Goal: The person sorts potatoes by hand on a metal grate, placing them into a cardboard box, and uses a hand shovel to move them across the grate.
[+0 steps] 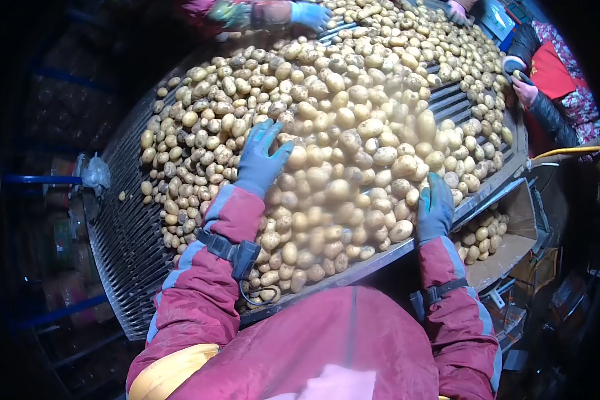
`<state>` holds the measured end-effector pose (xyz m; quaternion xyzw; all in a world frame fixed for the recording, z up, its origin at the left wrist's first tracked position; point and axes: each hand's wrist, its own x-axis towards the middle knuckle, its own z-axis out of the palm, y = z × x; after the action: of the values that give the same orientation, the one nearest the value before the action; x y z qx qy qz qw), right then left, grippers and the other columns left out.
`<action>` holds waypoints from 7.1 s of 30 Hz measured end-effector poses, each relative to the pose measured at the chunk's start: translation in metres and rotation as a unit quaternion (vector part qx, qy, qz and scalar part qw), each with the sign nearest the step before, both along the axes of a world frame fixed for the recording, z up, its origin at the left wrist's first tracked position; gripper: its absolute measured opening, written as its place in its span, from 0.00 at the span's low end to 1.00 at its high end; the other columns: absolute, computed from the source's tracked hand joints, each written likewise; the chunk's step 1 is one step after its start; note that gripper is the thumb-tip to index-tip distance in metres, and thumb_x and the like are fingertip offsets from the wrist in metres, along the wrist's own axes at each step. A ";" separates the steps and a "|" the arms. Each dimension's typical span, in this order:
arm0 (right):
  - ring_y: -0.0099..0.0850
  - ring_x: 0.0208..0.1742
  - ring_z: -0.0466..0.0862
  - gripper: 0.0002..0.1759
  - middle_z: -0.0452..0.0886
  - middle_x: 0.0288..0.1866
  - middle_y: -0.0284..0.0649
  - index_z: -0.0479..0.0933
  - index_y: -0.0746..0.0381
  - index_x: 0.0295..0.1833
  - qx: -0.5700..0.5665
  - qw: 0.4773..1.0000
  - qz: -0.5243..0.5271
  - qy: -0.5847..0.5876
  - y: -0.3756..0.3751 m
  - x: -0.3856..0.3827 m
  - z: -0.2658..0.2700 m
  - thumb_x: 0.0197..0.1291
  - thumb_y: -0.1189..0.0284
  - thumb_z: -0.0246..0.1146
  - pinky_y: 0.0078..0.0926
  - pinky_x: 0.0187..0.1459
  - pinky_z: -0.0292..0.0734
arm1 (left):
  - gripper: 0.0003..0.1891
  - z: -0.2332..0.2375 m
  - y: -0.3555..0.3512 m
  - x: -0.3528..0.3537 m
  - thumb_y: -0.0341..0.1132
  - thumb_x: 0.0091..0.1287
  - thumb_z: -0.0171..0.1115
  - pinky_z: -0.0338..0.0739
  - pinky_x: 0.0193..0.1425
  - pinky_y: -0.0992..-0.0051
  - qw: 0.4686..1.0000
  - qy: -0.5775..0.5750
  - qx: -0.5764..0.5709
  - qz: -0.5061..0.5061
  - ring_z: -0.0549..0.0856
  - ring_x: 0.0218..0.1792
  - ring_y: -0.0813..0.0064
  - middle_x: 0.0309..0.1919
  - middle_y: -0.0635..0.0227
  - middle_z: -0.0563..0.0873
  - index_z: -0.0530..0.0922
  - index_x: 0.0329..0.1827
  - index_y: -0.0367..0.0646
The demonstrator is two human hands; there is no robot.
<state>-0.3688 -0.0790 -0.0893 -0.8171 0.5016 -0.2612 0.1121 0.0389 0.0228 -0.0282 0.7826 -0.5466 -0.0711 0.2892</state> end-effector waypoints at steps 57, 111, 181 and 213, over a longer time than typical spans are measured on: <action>0.30 0.39 0.88 0.13 0.89 0.44 0.41 0.84 0.66 0.50 0.459 0.784 -0.079 -0.411 -0.003 -0.256 0.009 0.71 0.66 0.67 0.27 0.40 0.85 | 0.23 -0.006 0.088 -0.177 0.33 0.72 0.65 0.80 0.59 0.74 0.928 0.363 0.033 0.083 0.85 0.52 0.76 0.56 0.61 0.88 0.78 0.69 0.39; 0.36 0.60 0.84 0.35 0.80 0.67 0.47 0.73 0.64 0.71 0.566 0.618 0.309 -0.449 -0.062 0.034 0.053 0.76 0.44 0.52 0.36 0.56 0.82 | 0.33 -0.031 0.081 -0.149 0.39 0.69 0.65 0.69 0.73 0.58 0.991 -0.005 0.094 -0.090 0.76 0.67 0.49 0.68 0.50 0.77 0.69 0.77 0.45; 0.29 0.47 0.88 0.17 0.88 0.54 0.41 0.82 0.65 0.61 0.673 0.650 0.096 -0.340 0.068 0.056 0.057 0.73 0.70 0.59 0.25 0.47 0.86 | 0.17 0.012 0.110 -0.051 0.41 0.65 0.67 0.78 0.60 0.60 0.998 -0.002 0.050 0.023 0.85 0.52 0.56 0.51 0.57 0.86 0.84 0.55 0.47; 0.30 0.46 0.89 0.17 0.89 0.52 0.42 0.84 0.64 0.58 0.700 0.622 0.055 -0.347 0.062 0.034 0.028 0.72 0.65 0.63 0.25 0.43 0.86 | 0.22 -0.009 0.044 -0.022 0.38 0.74 0.61 0.85 0.56 0.69 0.792 0.604 0.014 0.089 0.86 0.53 0.71 0.58 0.65 0.86 0.78 0.69 0.41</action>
<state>-0.3344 -0.0166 -0.0612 -0.3668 0.4114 -0.0891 0.8296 0.0168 0.0668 -0.0372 0.6295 -0.1870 -0.5108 0.5549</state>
